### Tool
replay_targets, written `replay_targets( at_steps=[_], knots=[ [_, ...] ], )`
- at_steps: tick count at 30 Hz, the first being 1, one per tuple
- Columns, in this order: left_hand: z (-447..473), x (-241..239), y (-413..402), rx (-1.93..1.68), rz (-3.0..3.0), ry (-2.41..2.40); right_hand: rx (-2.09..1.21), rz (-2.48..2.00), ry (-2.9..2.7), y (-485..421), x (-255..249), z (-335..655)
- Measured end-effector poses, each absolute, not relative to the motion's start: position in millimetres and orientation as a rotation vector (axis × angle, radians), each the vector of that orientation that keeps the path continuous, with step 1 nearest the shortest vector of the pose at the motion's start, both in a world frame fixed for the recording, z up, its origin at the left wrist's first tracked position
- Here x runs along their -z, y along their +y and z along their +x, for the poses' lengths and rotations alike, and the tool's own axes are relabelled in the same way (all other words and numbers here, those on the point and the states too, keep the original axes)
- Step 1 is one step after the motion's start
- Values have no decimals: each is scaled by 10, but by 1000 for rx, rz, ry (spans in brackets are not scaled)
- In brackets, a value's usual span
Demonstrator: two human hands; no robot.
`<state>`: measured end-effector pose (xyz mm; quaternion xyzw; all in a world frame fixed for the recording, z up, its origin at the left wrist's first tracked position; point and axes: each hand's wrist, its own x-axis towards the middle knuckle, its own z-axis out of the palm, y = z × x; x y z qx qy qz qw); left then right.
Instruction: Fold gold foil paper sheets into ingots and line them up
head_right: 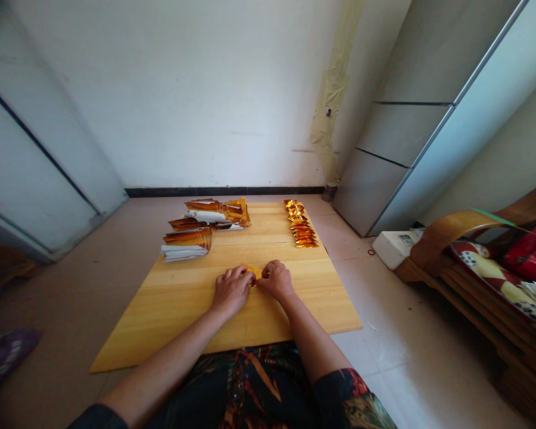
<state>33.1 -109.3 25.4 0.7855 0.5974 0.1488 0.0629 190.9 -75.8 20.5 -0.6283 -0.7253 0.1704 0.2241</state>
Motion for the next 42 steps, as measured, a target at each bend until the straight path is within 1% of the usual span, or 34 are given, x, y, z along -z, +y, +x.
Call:
replay_targets(
  at_steps=[5, 11, 15, 20, 25, 31, 38, 42],
  knots=[
    [337, -234, -1088, -449, 2365, 1816, -326, -1834, -1980, -832, -240, 1781],
    [335, -244, -1104, -446, 2368, 1817, -416, -1830, -2019, -776, -238, 1843],
    [319, -221, -1097, -466, 2415, 1786, -475, -1683, -2056, -714, -177, 1977],
    [221, -157, -973, -453, 2489, 1680, -401, -1433, -2199, -786, -116, 2090],
    [51, -201, -811, -499, 2692, 1468, -348, -1397, -2296, -961, -167, 2019],
    [-34, -271, -851, -337, 2850, 1298, -336, -1344, -2349, -1071, -212, 1858],
    [-95, -258, -1041, -325, 2835, 1316, -314, -1188, -2447, -1015, -279, 1874],
    [-130, -270, -1097, -318, 2816, 1336, -405, -1044, -2511, -890, -320, 1972]
  ],
)
